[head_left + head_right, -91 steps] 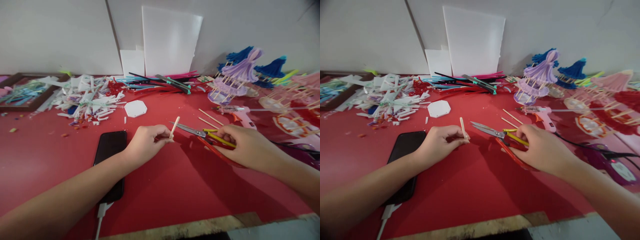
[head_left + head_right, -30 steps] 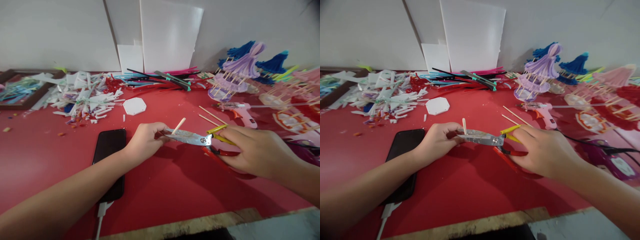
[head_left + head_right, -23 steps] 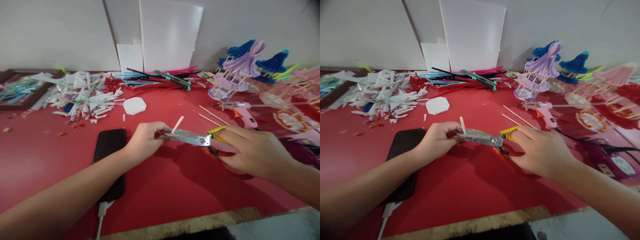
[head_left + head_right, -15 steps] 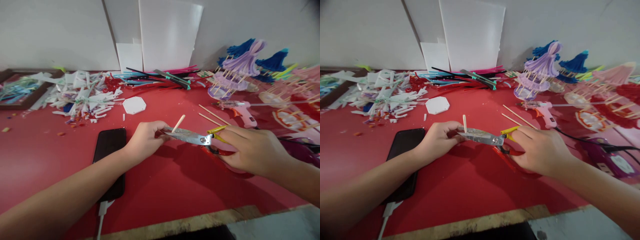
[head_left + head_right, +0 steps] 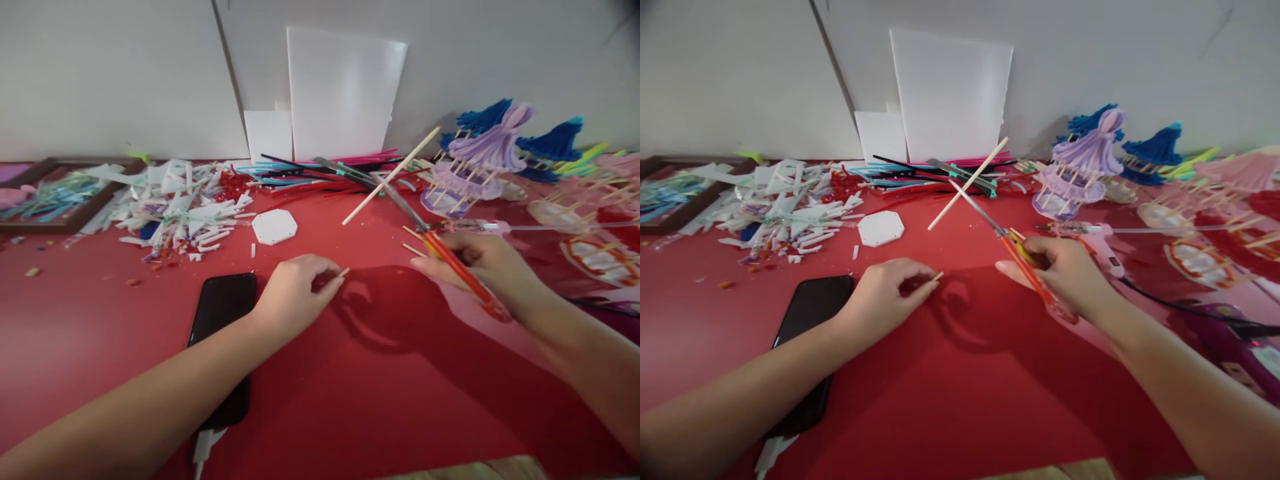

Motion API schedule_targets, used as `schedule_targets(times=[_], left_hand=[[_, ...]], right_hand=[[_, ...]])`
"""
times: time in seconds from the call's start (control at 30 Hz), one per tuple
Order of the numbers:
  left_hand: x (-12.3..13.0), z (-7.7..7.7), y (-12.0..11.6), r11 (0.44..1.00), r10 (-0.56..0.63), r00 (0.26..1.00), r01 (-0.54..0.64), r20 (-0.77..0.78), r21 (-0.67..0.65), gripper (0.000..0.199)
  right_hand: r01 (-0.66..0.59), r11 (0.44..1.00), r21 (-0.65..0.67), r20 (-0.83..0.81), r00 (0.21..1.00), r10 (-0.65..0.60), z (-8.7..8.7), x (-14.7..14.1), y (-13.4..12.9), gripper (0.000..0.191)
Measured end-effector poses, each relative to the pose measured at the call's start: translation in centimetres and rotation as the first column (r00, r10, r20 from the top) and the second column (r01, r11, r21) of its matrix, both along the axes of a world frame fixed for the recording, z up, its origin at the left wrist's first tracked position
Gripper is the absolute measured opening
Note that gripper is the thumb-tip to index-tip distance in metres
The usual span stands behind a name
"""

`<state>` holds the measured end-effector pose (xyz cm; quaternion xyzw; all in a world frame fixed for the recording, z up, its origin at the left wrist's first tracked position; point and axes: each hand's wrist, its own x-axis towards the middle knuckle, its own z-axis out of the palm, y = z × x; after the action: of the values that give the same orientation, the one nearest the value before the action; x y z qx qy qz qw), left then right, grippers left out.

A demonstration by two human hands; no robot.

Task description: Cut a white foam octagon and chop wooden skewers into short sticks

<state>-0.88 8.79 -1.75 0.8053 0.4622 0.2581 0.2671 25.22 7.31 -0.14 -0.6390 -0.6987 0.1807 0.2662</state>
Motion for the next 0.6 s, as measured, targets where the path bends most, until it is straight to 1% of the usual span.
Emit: schedule_targets(times=[0.07,0.13,0.2,0.27,0.33,0.4,0.43,0.5,0.6], left_hand=[[0.0,-0.1,-0.1,1.0,0.005,0.996,-0.003,-0.086,0.021,0.011],[0.0,-0.1,-0.2,0.998,0.043,0.996,-0.04,-0.08,0.041,0.02],[-0.1,-0.1,-0.2,0.995,0.095,0.995,-0.095,0.029,0.027,0.034],[-0.2,-0.2,-0.2,0.992,0.126,0.971,-0.119,0.201,-0.046,0.039],[-0.1,-0.3,0.0,0.984,0.132,0.916,-0.076,0.379,-0.16,0.033],[0.0,-0.3,0.1,0.965,0.138,0.84,0.006,0.525,-0.264,0.026],[0.1,-0.3,0.2,0.95,0.152,0.802,0.043,0.578,-0.308,0.024],[0.2,-0.1,0.3,0.923,0.198,0.744,0.077,0.638,-0.376,0.02],[0.2,0.3,0.3,0.912,0.236,0.694,0.082,0.681,-0.401,0.015]], right_hand=[[-0.049,0.994,-0.095,-0.015,0.999,0.048,-0.9,0.1,0.3,0.053],[-0.075,0.987,-0.14,0.023,0.997,0.079,-1.6,0.3,0.2,0.05],[-0.075,0.987,-0.145,0.067,0.994,0.086,-1.9,0.4,-0.2,0.047],[-0.078,0.989,-0.127,0.103,0.991,0.091,-1.9,0.3,-0.7,0.046],[-0.119,0.988,-0.096,0.148,0.98,0.133,-1.8,0.1,-1.2,0.045],[-0.178,0.982,-0.068,0.196,0.962,0.188,-1.6,-0.3,-1.5,0.044],[-0.204,0.977,-0.058,0.214,0.954,0.212,-1.6,-0.5,-1.6,0.043],[-0.246,0.969,-0.035,0.24,0.939,0.247,-1.6,-0.8,-1.7,0.041],[-0.301,0.953,0.038,0.273,0.92,0.28,-1.6,-1.2,-1.9,0.038]])
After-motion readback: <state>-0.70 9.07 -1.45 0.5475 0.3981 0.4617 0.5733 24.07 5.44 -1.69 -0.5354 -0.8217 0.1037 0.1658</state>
